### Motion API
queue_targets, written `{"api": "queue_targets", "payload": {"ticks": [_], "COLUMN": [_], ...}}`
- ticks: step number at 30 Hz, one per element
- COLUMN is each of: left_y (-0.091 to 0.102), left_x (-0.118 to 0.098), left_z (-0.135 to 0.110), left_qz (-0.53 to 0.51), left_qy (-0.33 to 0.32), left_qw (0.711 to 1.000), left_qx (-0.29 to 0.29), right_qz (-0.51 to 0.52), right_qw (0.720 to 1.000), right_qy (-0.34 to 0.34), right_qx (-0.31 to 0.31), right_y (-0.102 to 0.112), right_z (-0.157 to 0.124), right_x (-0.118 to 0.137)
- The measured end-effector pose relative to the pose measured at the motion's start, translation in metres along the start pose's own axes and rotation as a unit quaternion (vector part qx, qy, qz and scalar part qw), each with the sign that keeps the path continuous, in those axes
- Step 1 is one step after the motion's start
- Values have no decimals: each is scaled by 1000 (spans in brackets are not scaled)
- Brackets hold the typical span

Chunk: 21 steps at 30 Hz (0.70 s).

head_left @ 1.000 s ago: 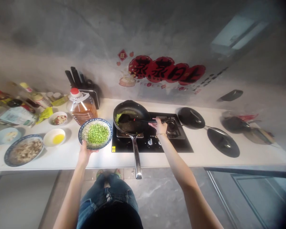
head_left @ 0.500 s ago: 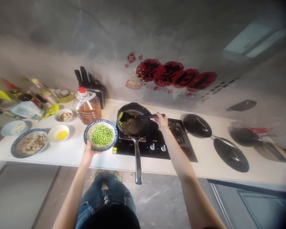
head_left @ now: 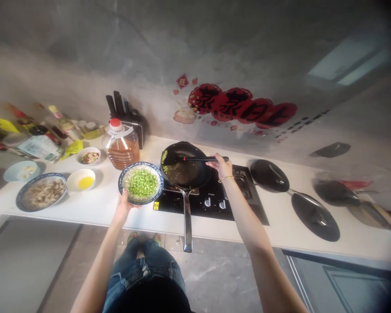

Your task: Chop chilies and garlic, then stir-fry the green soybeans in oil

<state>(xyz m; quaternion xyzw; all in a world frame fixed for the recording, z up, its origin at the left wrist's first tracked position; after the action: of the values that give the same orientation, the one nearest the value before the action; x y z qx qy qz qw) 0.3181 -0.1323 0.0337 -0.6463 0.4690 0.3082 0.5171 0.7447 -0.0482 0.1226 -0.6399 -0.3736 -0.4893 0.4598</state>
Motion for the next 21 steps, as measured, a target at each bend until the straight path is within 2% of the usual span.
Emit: {"api": "queue_targets", "payload": {"ticks": [4,11,14,21], "left_y": [4,20,20,6], "left_x": [1,13,20,25], "left_z": [6,20,27,53], "left_qz": [15,30,22,23], "left_qy": [-1,25,37,63], "left_qw": [1000,999,999,998], "left_qx": [4,-4,-15,-10], "right_qz": [-16,-27,-21,-17], "right_qw": [998,988,986,987], "right_qy": [10,-37,-62,-92], "right_qx": [57,146,154,134], "right_y": [5,29,40,63], "right_z": [-1,21,29,37], "right_x": [0,1,1,-12]}}
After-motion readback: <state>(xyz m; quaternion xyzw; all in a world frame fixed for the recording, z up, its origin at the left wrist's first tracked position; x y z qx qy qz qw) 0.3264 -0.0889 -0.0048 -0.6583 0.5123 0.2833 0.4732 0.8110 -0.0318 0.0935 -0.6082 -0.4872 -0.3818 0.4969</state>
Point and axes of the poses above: each hand's wrist, its own z-axis towards the middle knuckle, its own y-axis out of the back of the hand, x = y × z, the point moved 5 cm from there along z, towards the middle knuckle, and after that the axes turned 12 degrees about x, right-handed, at the moved point
